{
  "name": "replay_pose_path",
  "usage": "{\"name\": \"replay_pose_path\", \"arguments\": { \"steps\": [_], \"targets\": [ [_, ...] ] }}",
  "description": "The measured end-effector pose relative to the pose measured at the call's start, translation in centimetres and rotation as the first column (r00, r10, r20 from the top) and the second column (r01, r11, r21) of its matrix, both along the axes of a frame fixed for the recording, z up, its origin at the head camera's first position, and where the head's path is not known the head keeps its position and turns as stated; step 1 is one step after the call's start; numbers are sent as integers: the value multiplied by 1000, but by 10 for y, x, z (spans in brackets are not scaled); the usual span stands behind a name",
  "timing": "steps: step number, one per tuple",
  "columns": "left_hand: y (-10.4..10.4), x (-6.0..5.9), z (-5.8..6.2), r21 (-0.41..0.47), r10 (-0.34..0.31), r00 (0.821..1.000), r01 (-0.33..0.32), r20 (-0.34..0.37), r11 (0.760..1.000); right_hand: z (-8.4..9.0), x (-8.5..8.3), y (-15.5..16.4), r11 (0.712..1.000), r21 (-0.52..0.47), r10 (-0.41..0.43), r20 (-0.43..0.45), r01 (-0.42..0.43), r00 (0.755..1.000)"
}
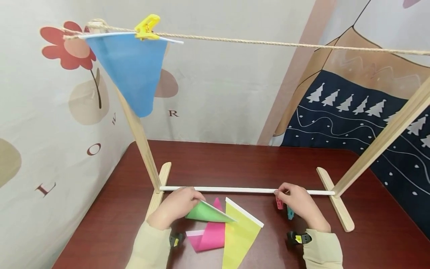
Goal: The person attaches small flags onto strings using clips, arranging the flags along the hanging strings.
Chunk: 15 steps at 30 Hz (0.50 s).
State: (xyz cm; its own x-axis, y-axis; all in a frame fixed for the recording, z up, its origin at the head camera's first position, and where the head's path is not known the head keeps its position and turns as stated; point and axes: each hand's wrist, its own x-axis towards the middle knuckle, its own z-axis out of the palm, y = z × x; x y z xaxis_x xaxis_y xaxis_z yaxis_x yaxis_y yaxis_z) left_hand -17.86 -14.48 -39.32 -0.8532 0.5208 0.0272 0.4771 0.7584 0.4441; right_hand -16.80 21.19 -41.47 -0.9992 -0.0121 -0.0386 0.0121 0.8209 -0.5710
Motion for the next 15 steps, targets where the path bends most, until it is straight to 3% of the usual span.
{"name": "replay_pose_path", "arguments": {
  "steps": [5, 15],
  "targets": [
    [-1, -1, -2, -10, -30, 999, 30, 34, 999, 0, 1, 0, 999, -30, -34, 19, 34, 999],
    [-3, -1, -2, 28, -37, 996, 35, 83, 999, -4, -1, -1, 995, -96, 30, 5, -29, 1000]
  ]
}}
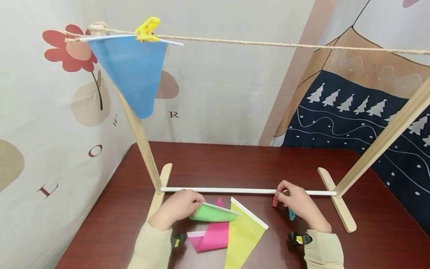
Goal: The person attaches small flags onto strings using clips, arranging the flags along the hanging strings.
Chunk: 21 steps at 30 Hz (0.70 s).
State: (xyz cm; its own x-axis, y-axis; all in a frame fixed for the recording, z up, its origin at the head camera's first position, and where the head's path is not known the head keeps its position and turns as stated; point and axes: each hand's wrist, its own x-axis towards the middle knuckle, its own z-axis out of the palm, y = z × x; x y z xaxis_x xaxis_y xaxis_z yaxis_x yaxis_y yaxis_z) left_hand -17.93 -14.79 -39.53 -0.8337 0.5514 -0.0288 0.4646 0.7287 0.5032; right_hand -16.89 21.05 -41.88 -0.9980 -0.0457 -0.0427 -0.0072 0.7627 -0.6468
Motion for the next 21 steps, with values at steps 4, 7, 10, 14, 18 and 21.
{"name": "replay_pose_path", "arguments": {
  "steps": [4, 7, 10, 14, 18, 21],
  "targets": [
    [-1, -1, 2, 14, 10, 1000, -11, 24, 1000, 1, -2, 0, 1000, -5, 3, 1, -3, 1000],
    [-1, -2, 5, 4, 26, 1000, -26, 1, 1000, 2, -3, -1, 1000, -8, 17, -30, -17, 999],
    [-2, -4, 5, -4, 47, 999, -47, -16, 999, 1, -3, -1, 999, -15, 42, -63, -43, 997],
    [-3, -4, 5, -2, 48, 998, -49, -47, 999, -1, -1, -1, 998, -14, 65, -81, -67, 995],
    [-2, -2, 4, 20, 42, 994, -40, -103, 999, -1, 0, 0, 998, 8, 64, -97, -64, 993],
    [-2, -2, 3, 29, 40, 987, -35, -156, 999, 0, 1, 2, 999, 21, 52, -93, -50, 994]
  ]
}}
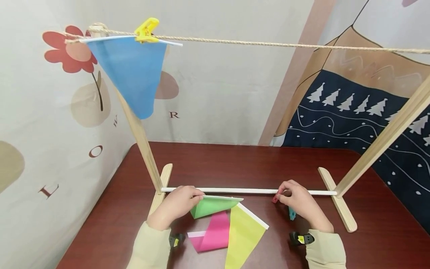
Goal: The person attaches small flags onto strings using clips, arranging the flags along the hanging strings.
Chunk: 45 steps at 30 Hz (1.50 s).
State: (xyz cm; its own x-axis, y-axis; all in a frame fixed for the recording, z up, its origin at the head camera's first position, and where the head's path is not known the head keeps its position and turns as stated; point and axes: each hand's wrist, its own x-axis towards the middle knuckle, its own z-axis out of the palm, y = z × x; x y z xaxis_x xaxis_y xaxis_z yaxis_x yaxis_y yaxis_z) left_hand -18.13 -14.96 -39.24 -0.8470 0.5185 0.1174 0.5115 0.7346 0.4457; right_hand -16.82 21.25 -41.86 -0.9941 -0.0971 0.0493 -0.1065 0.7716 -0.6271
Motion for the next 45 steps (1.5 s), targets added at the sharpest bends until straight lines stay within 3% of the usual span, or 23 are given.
{"name": "replay_pose_path", "arguments": {
  "steps": [11, 19, 31, 38, 45],
  "targets": [
    [0, -1, -2, -22, 97, 995, -97, -14, 995, 0, 1, 3, 999, -22, 34, 10, -33, 999],
    [2, 0, 3, 30, 130, 991, -129, -22, 991, 6, 2, 4, 996, -61, 61, -17, -62, 998],
    [0, -1, 1, 42, 188, 982, -187, -16, 982, 7, 1, 2, 994, -90, 62, -5, -62, 998],
    [-1, -1, 1, 25, 191, 981, -191, -16, 981, 6, 1, 2, 994, -100, 55, 3, -54, 998],
    [0, -2, 0, -5, 131, 990, -131, -47, 991, 7, 1, 3, 992, -105, 65, 14, -63, 998]
  ]
}}
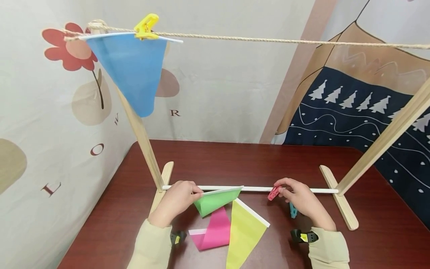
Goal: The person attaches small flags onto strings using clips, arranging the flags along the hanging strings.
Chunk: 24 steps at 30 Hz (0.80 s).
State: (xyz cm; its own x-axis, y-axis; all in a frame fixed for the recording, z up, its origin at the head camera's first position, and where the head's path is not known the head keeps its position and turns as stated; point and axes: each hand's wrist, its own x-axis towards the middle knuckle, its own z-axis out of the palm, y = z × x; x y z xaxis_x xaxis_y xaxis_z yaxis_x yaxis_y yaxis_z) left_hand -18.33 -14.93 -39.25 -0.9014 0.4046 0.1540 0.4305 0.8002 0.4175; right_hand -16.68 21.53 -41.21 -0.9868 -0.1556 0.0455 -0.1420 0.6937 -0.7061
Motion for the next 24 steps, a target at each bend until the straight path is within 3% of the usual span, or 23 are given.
{"name": "replay_pose_path", "arguments": {
  "steps": [10, 18, 24],
  "targets": [
    [0, 0, 0, -11, -28, 999, 29, 46, 1000, -1, 0, 0, 998, 69, 6, -16, -5, 1000],
    [0, -2, -3, -57, -130, 979, 141, 154, 988, -1, -1, 0, 998, 69, -3, 14, 2, 1000],
    [0, -1, -4, -52, -116, 985, 123, 128, 991, -2, -2, 2, 997, 68, -42, 53, 38, 998]
  ]
}}
